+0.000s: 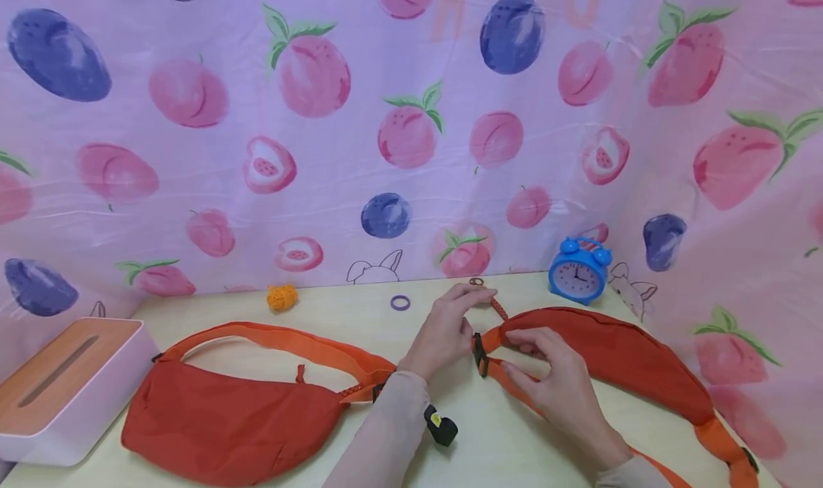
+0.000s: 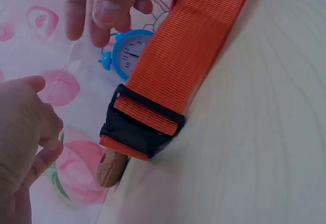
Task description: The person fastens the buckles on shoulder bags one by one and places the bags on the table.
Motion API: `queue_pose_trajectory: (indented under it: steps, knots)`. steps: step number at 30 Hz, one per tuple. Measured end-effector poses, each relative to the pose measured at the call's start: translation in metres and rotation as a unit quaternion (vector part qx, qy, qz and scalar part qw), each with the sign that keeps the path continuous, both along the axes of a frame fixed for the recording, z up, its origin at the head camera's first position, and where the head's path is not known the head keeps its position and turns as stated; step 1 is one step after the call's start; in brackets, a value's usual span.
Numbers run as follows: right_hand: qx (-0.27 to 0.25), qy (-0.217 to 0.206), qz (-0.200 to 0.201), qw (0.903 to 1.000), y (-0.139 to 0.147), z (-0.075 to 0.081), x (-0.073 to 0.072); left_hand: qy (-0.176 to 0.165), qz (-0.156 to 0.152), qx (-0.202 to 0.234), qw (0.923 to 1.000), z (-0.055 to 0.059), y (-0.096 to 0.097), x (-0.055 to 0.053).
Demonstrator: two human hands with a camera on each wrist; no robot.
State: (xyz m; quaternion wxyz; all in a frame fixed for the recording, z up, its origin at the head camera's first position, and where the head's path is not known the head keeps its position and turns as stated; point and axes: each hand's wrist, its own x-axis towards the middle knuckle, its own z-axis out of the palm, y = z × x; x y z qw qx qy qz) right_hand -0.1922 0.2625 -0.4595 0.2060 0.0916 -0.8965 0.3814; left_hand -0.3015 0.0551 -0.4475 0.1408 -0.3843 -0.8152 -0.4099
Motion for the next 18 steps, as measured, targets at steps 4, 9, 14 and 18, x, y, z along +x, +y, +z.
queue_pose_trajectory:
  steps: [4,9,14,18]
  knots:
    - [0.003,0.014,0.006,0.9999,0.0,-0.001,-0.001,0.004,0.017,0.015,0.9997,0.005,-0.003,0.0]
    - [-0.001,0.023,0.003,0.9997,0.0,-0.001,-0.001,0.006,0.014,0.03,0.9994,0.009,-0.005,0.0]
    - [-0.003,0.032,0.001,0.9995,-0.001,0.001,0.0,0.013,0.012,0.043,0.9989,0.012,-0.006,-0.001]
    - [0.004,0.037,-0.003,0.9993,-0.001,0.003,0.0,0.018,0.009,0.044,0.9988,0.016,-0.007,0.001]
